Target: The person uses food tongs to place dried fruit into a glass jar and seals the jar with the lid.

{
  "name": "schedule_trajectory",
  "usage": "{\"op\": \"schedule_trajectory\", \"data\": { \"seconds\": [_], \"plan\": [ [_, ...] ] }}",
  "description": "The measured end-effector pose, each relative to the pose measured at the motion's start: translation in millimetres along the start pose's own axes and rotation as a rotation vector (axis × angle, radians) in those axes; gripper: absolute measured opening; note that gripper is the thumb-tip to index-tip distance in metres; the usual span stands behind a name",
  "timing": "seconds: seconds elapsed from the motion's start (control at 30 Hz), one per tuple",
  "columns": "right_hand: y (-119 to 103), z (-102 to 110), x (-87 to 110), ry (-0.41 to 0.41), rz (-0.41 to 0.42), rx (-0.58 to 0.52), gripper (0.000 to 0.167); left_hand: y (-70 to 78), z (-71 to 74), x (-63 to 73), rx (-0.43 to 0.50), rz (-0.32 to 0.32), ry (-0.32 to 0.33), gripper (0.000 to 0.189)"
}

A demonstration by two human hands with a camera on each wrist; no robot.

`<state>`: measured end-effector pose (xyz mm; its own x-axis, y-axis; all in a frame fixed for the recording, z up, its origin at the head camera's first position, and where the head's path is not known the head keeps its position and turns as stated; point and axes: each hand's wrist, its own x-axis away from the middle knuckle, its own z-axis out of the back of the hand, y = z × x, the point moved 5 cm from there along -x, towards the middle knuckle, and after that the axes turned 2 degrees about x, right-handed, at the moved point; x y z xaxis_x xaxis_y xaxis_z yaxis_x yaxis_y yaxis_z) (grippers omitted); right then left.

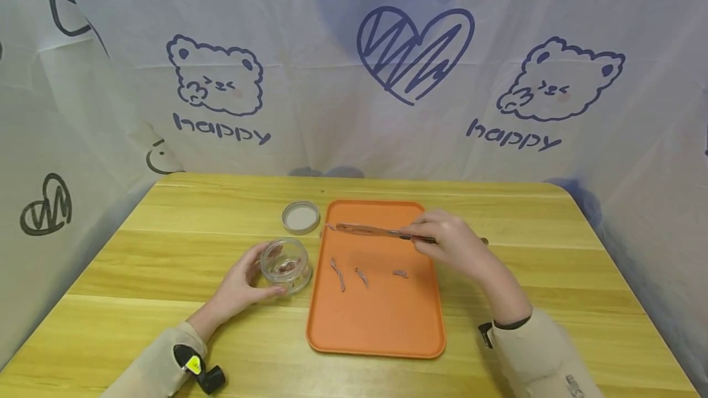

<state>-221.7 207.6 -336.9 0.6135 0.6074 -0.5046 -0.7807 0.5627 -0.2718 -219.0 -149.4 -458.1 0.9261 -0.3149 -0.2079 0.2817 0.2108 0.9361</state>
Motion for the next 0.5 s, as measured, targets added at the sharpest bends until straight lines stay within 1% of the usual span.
{"op": "schedule_trajectory", "data": {
  "seconds": [0.13, 0.27, 0.4, 0.5],
  "plan": [
    [-10.0, -5.2, -12.6, -0.015, 0.043, 0.01, 0.027, 0.7, 0.1, 0.4, -0.006, -0.004, 0.002, 0.085],
    [-20.3, -12.4, -24.8, -0.043, 0.062, -0.007, 0.028, 0.3, 0.4, 0.8, -0.006, -0.013, 0.006, 0.085],
    [-28.1, -19.7, -34.3, -0.039, 0.091, -0.032, 0.028, -1.1, 0.3, 1.1, -0.004, -0.023, 0.01, 0.084],
    [-32.7, -26.0, -39.7, -0.043, 0.11, -0.039, 0.028, -2.4, -0.1, 1.2, -0.01, -0.016, 0.01, 0.085]
  ]
}}
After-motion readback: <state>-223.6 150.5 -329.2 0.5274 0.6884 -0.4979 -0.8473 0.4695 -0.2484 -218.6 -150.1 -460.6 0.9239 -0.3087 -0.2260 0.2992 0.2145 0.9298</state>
